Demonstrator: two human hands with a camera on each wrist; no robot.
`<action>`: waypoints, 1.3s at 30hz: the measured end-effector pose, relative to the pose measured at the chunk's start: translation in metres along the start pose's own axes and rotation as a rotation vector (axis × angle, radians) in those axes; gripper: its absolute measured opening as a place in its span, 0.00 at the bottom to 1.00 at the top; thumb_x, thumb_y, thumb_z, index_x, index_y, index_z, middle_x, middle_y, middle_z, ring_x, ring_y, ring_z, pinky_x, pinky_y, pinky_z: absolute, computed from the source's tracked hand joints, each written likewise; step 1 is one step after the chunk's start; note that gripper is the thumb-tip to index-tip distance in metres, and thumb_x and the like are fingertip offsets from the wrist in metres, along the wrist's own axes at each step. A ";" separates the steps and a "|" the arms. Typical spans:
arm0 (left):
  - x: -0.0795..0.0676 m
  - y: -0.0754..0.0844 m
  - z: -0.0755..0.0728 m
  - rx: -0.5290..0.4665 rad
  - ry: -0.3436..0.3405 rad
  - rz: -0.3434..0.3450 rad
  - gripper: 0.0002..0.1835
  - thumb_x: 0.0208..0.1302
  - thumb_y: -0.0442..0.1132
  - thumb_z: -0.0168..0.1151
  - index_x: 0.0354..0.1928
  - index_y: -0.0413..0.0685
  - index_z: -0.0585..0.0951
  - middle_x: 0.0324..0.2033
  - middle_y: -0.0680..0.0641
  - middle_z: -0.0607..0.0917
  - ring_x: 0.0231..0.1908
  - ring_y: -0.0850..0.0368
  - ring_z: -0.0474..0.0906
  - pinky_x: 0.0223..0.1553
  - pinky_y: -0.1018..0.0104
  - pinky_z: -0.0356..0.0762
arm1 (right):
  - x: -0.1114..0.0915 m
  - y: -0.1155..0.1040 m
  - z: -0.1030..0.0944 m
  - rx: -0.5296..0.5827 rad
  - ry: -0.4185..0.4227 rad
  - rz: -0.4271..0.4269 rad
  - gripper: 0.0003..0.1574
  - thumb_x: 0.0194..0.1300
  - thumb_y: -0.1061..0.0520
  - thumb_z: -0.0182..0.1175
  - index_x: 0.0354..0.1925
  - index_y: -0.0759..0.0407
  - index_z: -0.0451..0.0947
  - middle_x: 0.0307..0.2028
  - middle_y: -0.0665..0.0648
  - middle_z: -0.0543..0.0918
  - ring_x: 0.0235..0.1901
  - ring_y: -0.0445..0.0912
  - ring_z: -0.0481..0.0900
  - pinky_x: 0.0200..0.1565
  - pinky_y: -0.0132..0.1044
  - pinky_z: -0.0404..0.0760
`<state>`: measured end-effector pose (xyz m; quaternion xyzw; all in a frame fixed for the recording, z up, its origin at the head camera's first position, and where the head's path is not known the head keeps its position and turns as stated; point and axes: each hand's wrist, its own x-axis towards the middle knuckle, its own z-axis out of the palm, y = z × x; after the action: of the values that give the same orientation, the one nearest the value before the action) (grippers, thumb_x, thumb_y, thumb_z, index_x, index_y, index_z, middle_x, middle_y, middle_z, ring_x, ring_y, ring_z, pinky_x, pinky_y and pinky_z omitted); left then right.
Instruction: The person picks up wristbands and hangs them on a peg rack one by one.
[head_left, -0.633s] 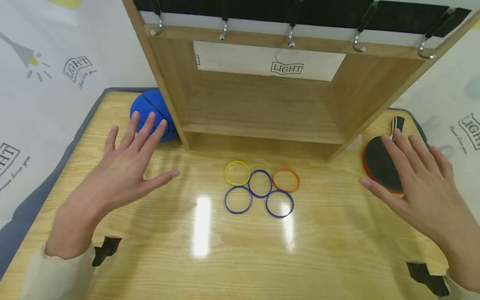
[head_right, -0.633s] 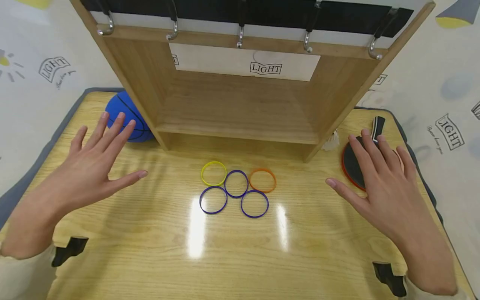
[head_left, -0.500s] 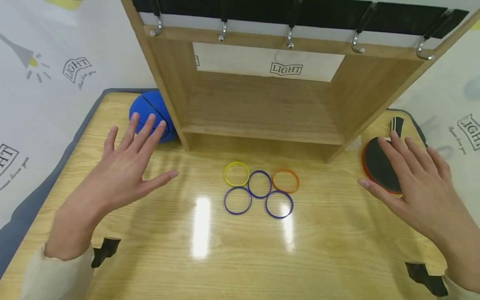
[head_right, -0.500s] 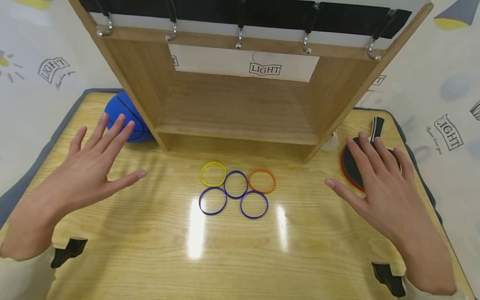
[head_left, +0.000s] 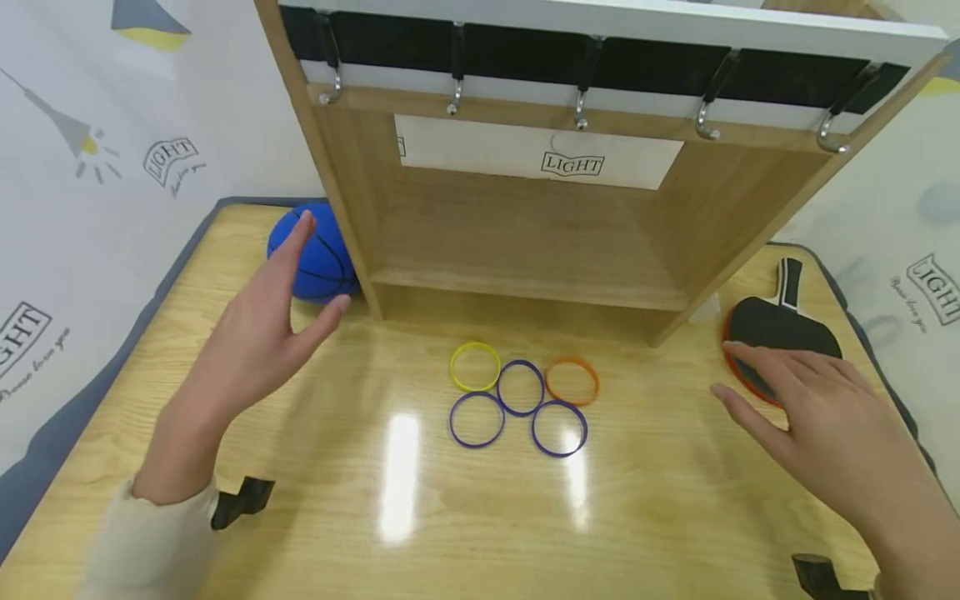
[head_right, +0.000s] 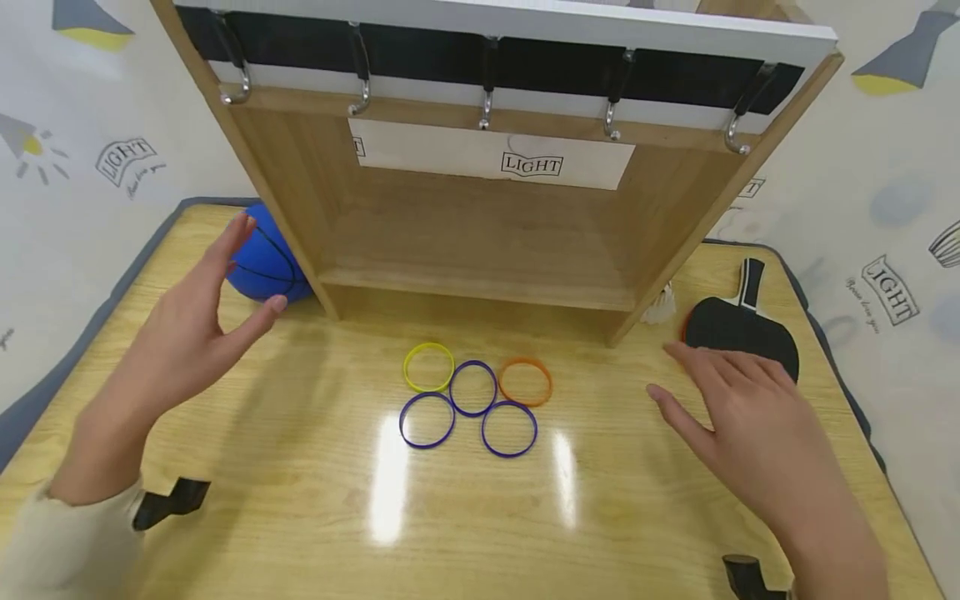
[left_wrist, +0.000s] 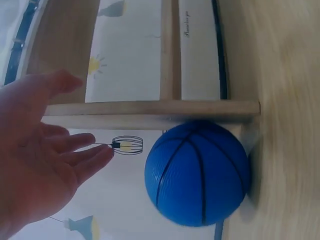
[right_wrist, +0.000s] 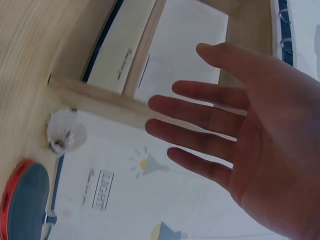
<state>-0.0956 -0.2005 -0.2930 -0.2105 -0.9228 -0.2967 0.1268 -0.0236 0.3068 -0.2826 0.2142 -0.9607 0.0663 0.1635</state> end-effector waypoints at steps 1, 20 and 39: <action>0.004 0.000 0.002 -0.061 0.032 -0.015 0.46 0.68 0.43 0.61 0.78 0.57 0.43 0.74 0.50 0.54 0.70 0.47 0.57 0.62 0.45 0.63 | 0.001 -0.005 0.002 0.015 0.005 -0.029 0.32 0.64 0.42 0.63 0.59 0.58 0.76 0.46 0.61 0.84 0.45 0.60 0.79 0.53 0.57 0.67; 0.040 0.020 0.028 -0.576 0.322 -0.184 0.28 0.64 0.29 0.63 0.66 0.46 0.73 0.57 0.40 0.79 0.51 0.46 0.79 0.42 0.67 0.77 | 0.015 -0.080 0.056 0.169 -0.005 -0.320 0.28 0.76 0.39 0.46 0.47 0.57 0.83 0.35 0.49 0.85 0.34 0.45 0.82 0.44 0.47 0.78; 0.047 0.024 0.023 -0.543 0.408 -0.185 0.25 0.64 0.31 0.64 0.64 0.49 0.76 0.53 0.39 0.82 0.48 0.49 0.81 0.38 0.71 0.76 | 0.083 -0.096 0.067 0.217 -0.070 -0.275 0.16 0.65 0.49 0.64 0.47 0.56 0.84 0.39 0.51 0.86 0.41 0.49 0.83 0.49 0.48 0.77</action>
<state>-0.1285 -0.1542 -0.2820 -0.0884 -0.7810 -0.5776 0.2207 -0.0715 0.1747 -0.3114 0.3619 -0.9148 0.1390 0.1132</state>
